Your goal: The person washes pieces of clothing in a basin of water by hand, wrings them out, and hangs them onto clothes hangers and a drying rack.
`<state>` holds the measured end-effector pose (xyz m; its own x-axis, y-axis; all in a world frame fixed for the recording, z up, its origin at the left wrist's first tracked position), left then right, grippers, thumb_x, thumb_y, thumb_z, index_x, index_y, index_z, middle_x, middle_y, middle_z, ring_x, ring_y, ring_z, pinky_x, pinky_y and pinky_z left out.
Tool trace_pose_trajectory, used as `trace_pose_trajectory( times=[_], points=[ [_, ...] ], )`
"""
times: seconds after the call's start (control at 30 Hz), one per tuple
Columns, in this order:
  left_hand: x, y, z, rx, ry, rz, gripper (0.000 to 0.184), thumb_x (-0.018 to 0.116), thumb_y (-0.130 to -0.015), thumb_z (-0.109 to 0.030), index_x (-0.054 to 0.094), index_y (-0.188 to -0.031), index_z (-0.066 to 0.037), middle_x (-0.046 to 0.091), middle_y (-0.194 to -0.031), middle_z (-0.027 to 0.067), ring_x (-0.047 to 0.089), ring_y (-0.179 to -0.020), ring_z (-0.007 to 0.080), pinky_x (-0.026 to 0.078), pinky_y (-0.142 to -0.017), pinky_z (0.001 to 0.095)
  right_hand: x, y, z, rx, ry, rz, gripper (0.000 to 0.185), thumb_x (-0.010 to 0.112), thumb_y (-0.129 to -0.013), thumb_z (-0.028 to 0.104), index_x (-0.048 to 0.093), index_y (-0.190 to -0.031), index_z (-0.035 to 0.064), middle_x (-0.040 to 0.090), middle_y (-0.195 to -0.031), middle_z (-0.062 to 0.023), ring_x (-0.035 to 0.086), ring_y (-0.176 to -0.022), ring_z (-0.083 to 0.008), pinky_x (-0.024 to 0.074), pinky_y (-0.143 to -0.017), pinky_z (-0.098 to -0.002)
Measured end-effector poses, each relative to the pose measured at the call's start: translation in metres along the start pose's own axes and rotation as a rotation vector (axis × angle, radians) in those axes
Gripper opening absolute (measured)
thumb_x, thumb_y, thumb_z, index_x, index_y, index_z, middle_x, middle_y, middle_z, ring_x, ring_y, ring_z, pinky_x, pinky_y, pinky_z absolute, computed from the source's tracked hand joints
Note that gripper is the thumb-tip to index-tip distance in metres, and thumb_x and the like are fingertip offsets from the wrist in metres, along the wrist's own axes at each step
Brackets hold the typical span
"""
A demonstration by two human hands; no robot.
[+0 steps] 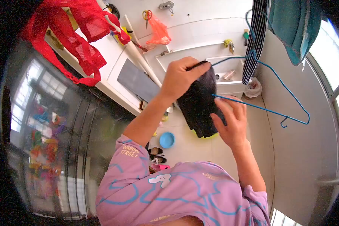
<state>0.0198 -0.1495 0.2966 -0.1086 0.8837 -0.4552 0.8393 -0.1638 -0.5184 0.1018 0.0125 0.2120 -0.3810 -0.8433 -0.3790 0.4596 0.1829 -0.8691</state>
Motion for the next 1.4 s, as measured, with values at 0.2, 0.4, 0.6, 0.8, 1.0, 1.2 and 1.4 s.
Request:
trace_pose_trajectory(
  times=[0.2, 0.4, 0.6, 0.8, 1.0, 1.2, 1.4],
  points=[
    [-0.001, -0.003, 0.011, 0.080, -0.045, 0.000, 0.021, 0.073, -0.084, -0.019, 0.070, -0.082, 0.002, 0.065, -0.074, 0.0008, 0.055, -0.070, 0.0069, 0.045, -0.065, 0.0242, 0.053, 0.017, -0.041, 0.729, -0.374, 0.265, 0.041, 0.075, -0.081, 0.023, 0.057, -0.113, 0.0036, 0.060, -0.086, -0.0099, 0.058, -0.072, -0.0179, 0.0486, -0.064, -0.0318],
    [-0.021, -0.007, 0.019, 0.039, -0.107, -0.072, 0.028, 0.073, -0.085, -0.026, 0.070, -0.084, 0.003, 0.060, -0.066, -0.0015, 0.050, -0.065, 0.0057, 0.042, -0.062, 0.0231, 0.031, -0.008, 0.001, -0.052, -0.232, 0.244, 0.031, 0.074, -0.082, 0.024, 0.059, -0.101, 0.0038, 0.059, -0.107, -0.0135, 0.059, -0.093, -0.0244, 0.0480, -0.077, -0.0350],
    [-0.026, -0.011, 0.034, 0.031, 0.021, -0.069, 0.030, 0.072, -0.085, -0.027, 0.070, -0.083, 0.003, 0.054, -0.064, -0.0063, 0.046, -0.064, 0.0027, 0.038, -0.059, 0.0209, 0.051, 0.009, -0.019, 0.551, -0.204, 0.820, 0.042, 0.071, -0.083, 0.039, 0.053, -0.102, 0.0055, 0.063, -0.096, -0.0168, 0.062, -0.091, -0.0318, 0.0488, -0.072, -0.0426],
    [-0.057, -0.024, 0.071, 0.015, 0.157, -0.091, 0.036, 0.073, -0.086, -0.030, 0.061, -0.069, -0.001, 0.045, -0.066, -0.0106, 0.037, -0.063, 0.0022, 0.028, -0.057, 0.0206, 0.010, 0.028, -0.039, 0.028, 0.231, 0.841, 0.048, 0.068, -0.081, 0.041, 0.063, -0.116, 0.0080, 0.066, -0.110, -0.0120, 0.053, -0.119, -0.0267, 0.0322, -0.107, -0.0420],
    [-0.049, -0.023, 0.098, 0.127, -0.006, -0.049, 0.042, 0.073, -0.085, -0.036, 0.056, -0.068, -0.001, 0.040, -0.064, -0.0105, 0.034, -0.061, 0.0031, 0.026, -0.053, 0.0222, -0.034, 0.021, -0.057, -0.074, 0.294, 0.687, 0.010, 0.064, -0.085, 0.018, 0.062, -0.089, 0.0096, 0.063, -0.074, -0.0073, 0.063, -0.082, -0.0263, 0.0425, -0.101, -0.0413],
    [-0.058, -0.022, 0.127, 0.286, -0.267, -0.075, 0.036, 0.073, -0.084, -0.033, 0.064, -0.080, 0.002, 0.041, -0.060, -0.0001, 0.037, -0.059, 0.0065, 0.035, -0.053, 0.0248, -0.060, 0.039, -0.083, 0.025, 0.331, 0.686, 0.011, 0.064, -0.087, 0.019, 0.061, -0.083, 0.0092, 0.060, -0.070, -0.0089, 0.063, -0.080, -0.0278, 0.0383, -0.107, -0.0443],
    [-0.069, -0.013, 0.134, 0.577, -0.616, -0.109, 0.031, 0.074, -0.079, -0.034, 0.066, -0.076, -0.005, 0.057, -0.063, 0.0072, 0.050, -0.053, 0.0197, 0.041, -0.051, 0.0300, -0.063, 0.062, -0.094, 0.072, 0.166, 0.686, 0.010, 0.066, -0.085, 0.011, 0.060, -0.086, 0.0039, 0.056, -0.073, -0.0093, 0.058, -0.075, -0.0281, 0.0501, -0.078, -0.0393]
  ],
)
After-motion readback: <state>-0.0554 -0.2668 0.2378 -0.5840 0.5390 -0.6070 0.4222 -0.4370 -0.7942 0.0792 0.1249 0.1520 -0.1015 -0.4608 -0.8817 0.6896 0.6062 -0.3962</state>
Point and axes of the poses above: each hand's wrist, its own y-axis away from the middle knuckle, its own x-axis out of the palm, z = x × y, the point moved 6 cm from there along -y, towards the middle knuckle
